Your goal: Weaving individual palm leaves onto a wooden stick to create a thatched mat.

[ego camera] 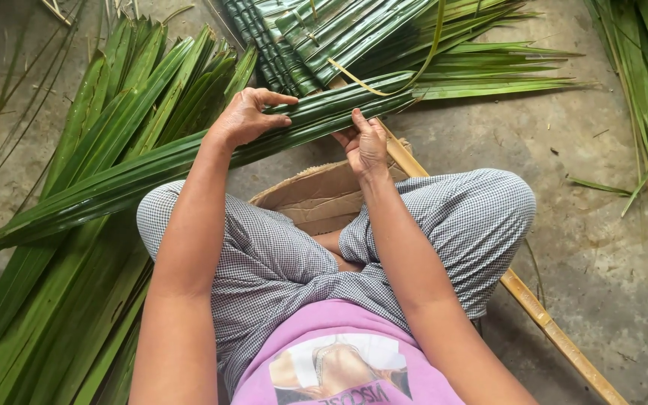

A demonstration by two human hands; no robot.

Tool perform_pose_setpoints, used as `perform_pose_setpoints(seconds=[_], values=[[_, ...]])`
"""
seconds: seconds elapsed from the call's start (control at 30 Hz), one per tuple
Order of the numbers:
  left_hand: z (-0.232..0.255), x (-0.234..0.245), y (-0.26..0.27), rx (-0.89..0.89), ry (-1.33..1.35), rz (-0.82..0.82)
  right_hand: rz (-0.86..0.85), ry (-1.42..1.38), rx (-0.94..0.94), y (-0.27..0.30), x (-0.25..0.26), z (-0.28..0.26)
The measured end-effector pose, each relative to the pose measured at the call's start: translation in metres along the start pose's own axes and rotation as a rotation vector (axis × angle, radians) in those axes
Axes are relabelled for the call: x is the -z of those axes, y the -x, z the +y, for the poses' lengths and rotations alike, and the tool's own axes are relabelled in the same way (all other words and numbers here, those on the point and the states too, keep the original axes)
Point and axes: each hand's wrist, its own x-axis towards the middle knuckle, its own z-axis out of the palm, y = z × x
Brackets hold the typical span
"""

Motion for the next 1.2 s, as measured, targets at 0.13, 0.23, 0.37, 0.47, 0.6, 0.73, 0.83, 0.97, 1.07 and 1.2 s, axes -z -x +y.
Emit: perform_pose_setpoints(seconds=[0.13,0.23,0.37,0.47,0.6,0.73,0.83,0.97,1.07,1.2], values=[[0.001,-0.002,0.0,-0.019,-0.027,0.009,0.015,0.002,0.009,-0.002,0.002,0.001],[0.003,-0.002,0.002,-0.018,-0.027,0.009,0.026,0.002,0.007,0.0,0.0,0.001],[0.002,-0.004,0.002,-0.018,-0.036,0.005,0.042,0.007,0.005,-0.001,0.0,0.001],[0.004,-0.007,0.003,-0.03,-0.034,0.02,0.062,0.024,0.009,-0.004,0.001,0.0],[-0.001,-0.014,-0.002,-0.064,-0.031,0.055,0.097,0.048,0.018,-0.016,0.005,-0.003],[-0.01,-0.03,-0.017,-0.1,-0.048,0.093,0.113,0.102,0.039,-0.047,0.007,-0.019],[-0.013,-0.048,-0.037,-0.186,-0.037,0.174,0.177,0.118,0.048,-0.086,0.019,-0.035],[-0.012,-0.085,-0.06,-0.306,-0.266,0.354,0.171,0.153,0.052,-0.135,0.039,-0.065],[0.012,-0.108,-0.053,-0.358,-0.536,0.447,0.167,0.178,0.049,-0.194,0.074,-0.079],[0.01,-0.146,-0.052,-0.427,-0.803,0.496,0.202,0.233,0.018,-0.206,0.079,-0.098]])
